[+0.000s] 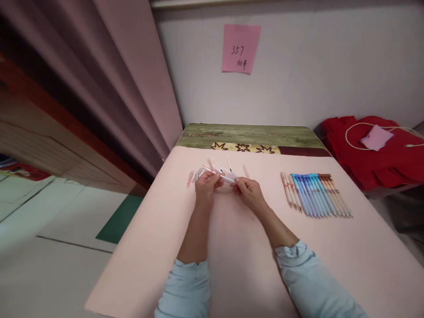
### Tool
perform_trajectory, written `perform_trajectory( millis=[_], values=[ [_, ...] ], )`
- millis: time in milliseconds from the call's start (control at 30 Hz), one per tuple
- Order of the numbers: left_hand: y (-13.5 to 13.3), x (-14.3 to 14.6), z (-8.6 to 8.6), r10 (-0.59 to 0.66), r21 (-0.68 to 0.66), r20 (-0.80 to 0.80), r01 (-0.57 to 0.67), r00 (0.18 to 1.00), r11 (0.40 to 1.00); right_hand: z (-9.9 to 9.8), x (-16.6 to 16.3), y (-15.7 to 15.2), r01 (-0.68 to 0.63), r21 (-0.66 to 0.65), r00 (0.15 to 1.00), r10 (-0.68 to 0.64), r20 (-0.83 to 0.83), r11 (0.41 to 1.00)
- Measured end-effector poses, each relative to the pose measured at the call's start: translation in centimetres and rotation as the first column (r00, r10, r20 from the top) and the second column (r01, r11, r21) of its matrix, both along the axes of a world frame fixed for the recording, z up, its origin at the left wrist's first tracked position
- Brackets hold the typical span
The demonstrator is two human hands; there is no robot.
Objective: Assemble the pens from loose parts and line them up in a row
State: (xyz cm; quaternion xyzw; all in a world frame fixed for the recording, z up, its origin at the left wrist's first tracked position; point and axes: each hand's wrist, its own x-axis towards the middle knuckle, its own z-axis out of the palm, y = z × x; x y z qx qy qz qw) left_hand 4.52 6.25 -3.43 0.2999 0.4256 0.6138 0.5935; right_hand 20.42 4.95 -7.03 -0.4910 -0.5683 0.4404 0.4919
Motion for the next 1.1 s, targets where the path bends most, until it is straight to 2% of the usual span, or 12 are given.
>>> perform_trajectory(
  millis=[333,567,800,1100],
  values=[
    [-0.03,0.04,0.02,0.002,-0.003,0.016,-0.002,1.000,1.000,0.33,-0.01,-0.02,-0.003,0.031,0.999,0.002,0.039,1.000],
    [0.07,0.02,-0.15,-0.002,-0.017,0.012,0.002,1.000,1.000,-0.38,0.09,0.17,-0.029,0.020,1.000,0.029,0.005,0.999],
    [0.08,0.04,-0.18,0.012,-0.029,0.015,-0.011,1.000,1.000,-0.03,0.13,0.11,-0.034,0.001,0.999,0.034,-0.020,0.999],
    [0.19,0.03,-0.24,0.027,-0.050,0.014,-0.026,1.000,0.998,-0.06,0.14,-0.01,-0.030,0.045,0.998,0.027,0.063,0.999]
  ],
)
